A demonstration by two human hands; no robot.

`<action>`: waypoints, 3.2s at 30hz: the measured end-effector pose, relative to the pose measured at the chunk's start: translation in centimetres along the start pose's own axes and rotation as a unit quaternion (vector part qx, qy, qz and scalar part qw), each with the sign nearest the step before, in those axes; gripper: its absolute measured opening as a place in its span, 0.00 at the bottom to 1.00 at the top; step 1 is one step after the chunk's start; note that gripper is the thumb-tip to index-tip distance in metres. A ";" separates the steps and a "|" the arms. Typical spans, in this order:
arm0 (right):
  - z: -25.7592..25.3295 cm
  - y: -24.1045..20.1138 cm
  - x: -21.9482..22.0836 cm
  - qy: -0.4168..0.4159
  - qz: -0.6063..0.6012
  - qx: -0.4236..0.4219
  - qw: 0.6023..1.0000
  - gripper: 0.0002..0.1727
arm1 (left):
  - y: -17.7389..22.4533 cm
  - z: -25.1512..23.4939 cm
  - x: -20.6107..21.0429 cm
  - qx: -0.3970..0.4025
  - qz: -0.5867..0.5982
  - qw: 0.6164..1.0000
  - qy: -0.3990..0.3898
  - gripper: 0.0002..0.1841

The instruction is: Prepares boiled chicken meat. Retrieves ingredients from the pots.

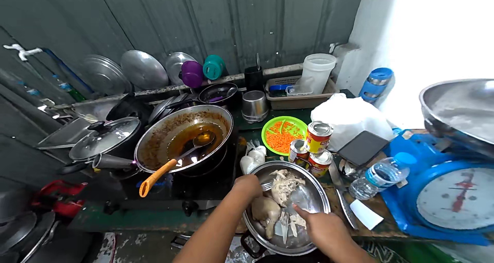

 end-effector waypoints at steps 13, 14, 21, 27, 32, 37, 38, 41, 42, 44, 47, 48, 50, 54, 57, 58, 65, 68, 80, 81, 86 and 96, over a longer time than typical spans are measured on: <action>0.5 0.3 -2.2 0.051 -0.080 0.004 0.996 0.33 | -0.8 0.7 2.0 0.007 -0.013 1.000 -0.028 0.21; 0.4 0.3 -2.0 0.050 -0.082 0.008 0.995 0.33 | -0.9 0.8 1.8 0.004 -0.010 1.000 -0.026 0.21; -1.2 0.8 -1.4 0.047 -0.173 0.007 0.984 0.33 | 0.7 2.8 -1.5 0.031 0.005 0.999 0.009 0.19; -0.4 0.7 -1.2 -0.008 -0.032 0.005 0.999 0.36 | 0.4 0.5 -0.6 0.000 -0.001 1.000 0.001 0.19; 1.3 3.3 -1.5 0.006 -0.069 0.015 0.997 0.32 | -0.3 0.6 -0.3 -0.005 -0.015 1.000 0.001 0.18; 0.1 0.7 -4.4 0.034 -0.112 -0.020 0.993 0.33 | -0.2 1.0 0.6 0.004 0.003 1.000 -0.007 0.18; -0.8 -0.1 -3.8 0.027 -0.096 -0.021 0.995 0.33 | -0.2 1.1 0.7 0.001 0.005 1.000 -0.004 0.18; -2.2 -1.4 -1.2 -0.003 -0.045 -0.052 0.998 0.36 | -0.6 0.8 0.9 -0.015 0.007 1.000 0.002 0.19; -2.0 -1.4 -1.0 -0.013 -0.028 -0.060 0.998 0.36 | -0.8 0.6 1.0 -0.020 0.009 1.000 -0.001 0.19; -1.2 -1.1 -1.1 -0.029 0.002 -0.069 0.997 0.36 | -1.3 0.4 1.4 -0.029 0.008 1.000 -0.009 0.19; 0.0 0.5 -1.1 -0.029 0.016 -0.058 0.998 0.35 | -1.3 0.8 1.8 -0.044 -0.007 0.999 -0.011 0.18; 0.3 1.1 -1.0 -0.028 0.014 -0.053 0.998 0.35 | -1.3 1.1 2.0 -0.048 -0.007 0.999 -0.015 0.18; 0.7 2.1 -1.3 -0.025 -0.002 -0.043 0.999 0.33 | -1.7 1.7 1.9 -0.036 0.012 0.999 -0.007 0.19; 1.2 2.6 -2.0 0.003 -0.026 -0.038 0.999 0.32 | -1.8 2.8 0.3 0.011 0.048 0.999 0.023 0.20; 1.5 3.2 -1.6 0.023 -0.051 -0.036 0.998 0.31 | -0.9 3.6 0.4 0.049 0.019 0.999 0.004 0.19; 1.8 3.7 -1.6 0.034 -0.069 -0.036 0.996 0.31 | -0.5 3.7 0.7 0.060 0.007 0.998 -0.002 0.19; 1.6 3.9 -3.4 0.010 -0.039 0.029 0.999 0.29 | 2.8 4.1 3.3 0.066 -0.020 0.998 -0.001 0.19; -1.1 2.7 -4.2 0.044 -0.062 0.018 0.997 0.32 | 1.9 3.6 1.8 0.014 0.013 0.999 0.030 0.20; 2.2 4.5 -3.3 -0.071 0.007 -0.027 0.997 0.28 | -2.5 7.7 3.6 0.022 -0.110 0.992 -0.056 0.19; 2.4 4.3 -3.2 -0.068 -0.006 -0.038 0.997 0.29 | -2.2 7.7 3.8 0.012 -0.121 0.991 -0.059 0.17; 2.6 1.4 -1.2 -0.076 -0.048 -0.070 0.993 0.29 | -1.2 6.6 1.9 -0.020 -0.105 0.994 -0.027 0.14; 2.2 1.5 -1.5 -0.125 -0.049 -0.121 0.984 0.27 | -0.7 8.5 0.9 0.004 -0.062 0.998 -0.013 0.18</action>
Point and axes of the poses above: each hand's wrist, its own z-axis away from the middle knuckle, its own x-axis out of the palm, y = z × x, the point moved 4 cm from there along -z, towards the middle knuckle, and after that the axes turned 14 degrees about -x, right-handed, at the moved point
